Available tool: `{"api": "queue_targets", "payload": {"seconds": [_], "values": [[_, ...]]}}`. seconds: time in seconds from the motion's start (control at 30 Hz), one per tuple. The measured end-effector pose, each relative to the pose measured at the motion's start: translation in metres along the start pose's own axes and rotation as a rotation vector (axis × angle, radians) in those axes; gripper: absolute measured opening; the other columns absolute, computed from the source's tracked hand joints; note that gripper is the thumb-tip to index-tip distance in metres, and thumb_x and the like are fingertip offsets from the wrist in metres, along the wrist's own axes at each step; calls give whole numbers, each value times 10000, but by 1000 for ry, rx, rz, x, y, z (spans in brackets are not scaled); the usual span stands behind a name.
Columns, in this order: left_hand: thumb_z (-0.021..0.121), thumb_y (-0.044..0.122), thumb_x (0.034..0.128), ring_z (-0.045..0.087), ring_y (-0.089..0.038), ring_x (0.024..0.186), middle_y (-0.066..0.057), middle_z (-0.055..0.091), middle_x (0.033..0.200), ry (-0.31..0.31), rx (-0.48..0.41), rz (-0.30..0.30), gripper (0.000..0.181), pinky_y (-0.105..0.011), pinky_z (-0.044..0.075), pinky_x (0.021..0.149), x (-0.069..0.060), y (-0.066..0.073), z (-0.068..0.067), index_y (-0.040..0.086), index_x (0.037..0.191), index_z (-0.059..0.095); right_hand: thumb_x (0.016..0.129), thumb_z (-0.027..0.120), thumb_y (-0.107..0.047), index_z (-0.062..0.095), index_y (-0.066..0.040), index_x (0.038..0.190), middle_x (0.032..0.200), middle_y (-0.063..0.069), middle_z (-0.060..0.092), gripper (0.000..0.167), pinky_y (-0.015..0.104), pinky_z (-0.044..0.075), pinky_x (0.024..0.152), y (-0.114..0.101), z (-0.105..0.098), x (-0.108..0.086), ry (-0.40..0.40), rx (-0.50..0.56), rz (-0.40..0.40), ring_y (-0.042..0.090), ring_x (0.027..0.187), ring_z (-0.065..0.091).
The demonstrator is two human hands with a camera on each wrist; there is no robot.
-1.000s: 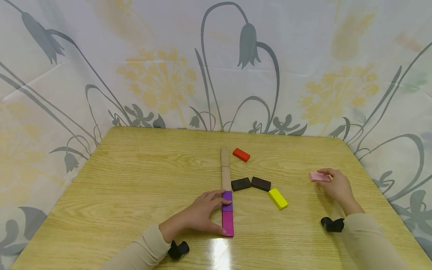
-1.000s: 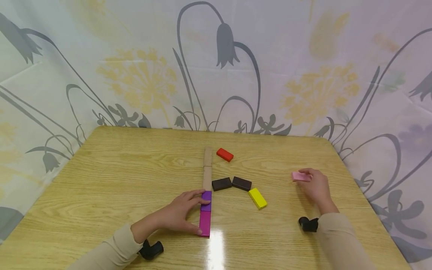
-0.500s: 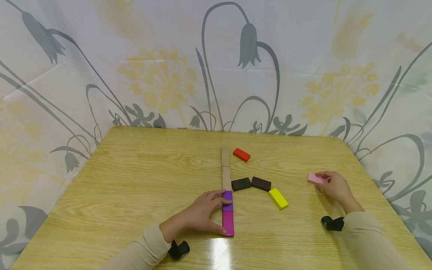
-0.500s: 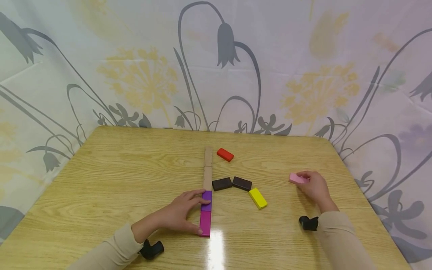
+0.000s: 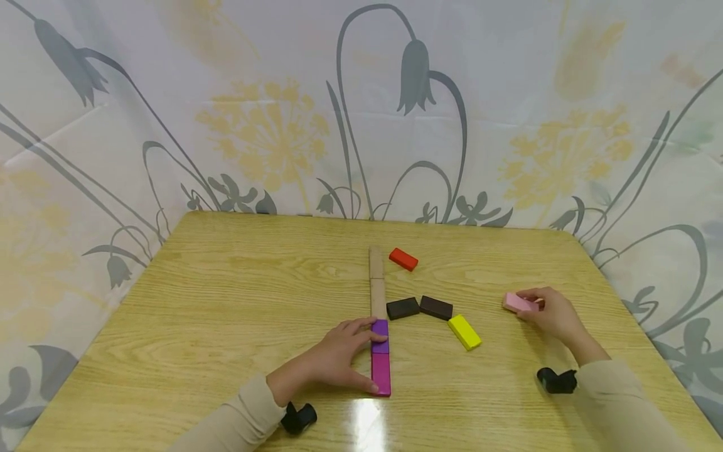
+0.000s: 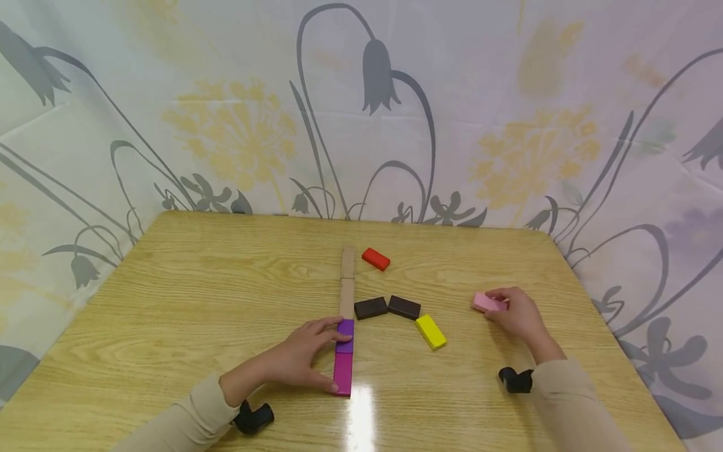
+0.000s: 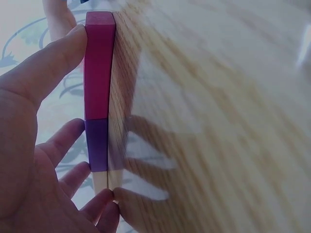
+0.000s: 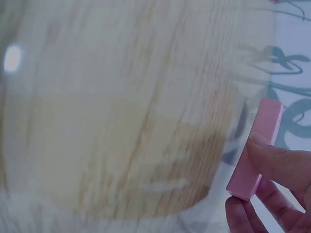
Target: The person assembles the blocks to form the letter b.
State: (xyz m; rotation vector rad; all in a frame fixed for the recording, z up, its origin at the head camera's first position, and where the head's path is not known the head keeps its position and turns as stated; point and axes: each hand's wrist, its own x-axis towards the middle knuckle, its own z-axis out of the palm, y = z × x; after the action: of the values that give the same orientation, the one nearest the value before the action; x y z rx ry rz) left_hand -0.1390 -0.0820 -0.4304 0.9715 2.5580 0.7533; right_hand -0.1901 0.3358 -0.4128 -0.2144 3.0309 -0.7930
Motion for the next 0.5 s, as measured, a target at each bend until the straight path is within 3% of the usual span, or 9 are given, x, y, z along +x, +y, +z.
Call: {"api": "queue_targets", "payload": {"seconds": [0.3,0.5], "values": [[731,535,724,228,-302,1345,-50,212,1514,-6,-6,-5,792,-489,213,1071,-1,1,-2,208,1383,437,818,695,-45,590,97,1138,1090,296,527,366,535,454,797,-20,1,-4,-6,40,-27,409,938,521],[725,551,722,232,-306,1342,-47,212,1514,-1,-3,-2,798,-489,217,1069,-1,1,-2,211,1384,436,797,703,3,606,97,1118,1059,257,554,349,529,467,808,-34,1,-9,18,69,-95,381,934,537]]}}
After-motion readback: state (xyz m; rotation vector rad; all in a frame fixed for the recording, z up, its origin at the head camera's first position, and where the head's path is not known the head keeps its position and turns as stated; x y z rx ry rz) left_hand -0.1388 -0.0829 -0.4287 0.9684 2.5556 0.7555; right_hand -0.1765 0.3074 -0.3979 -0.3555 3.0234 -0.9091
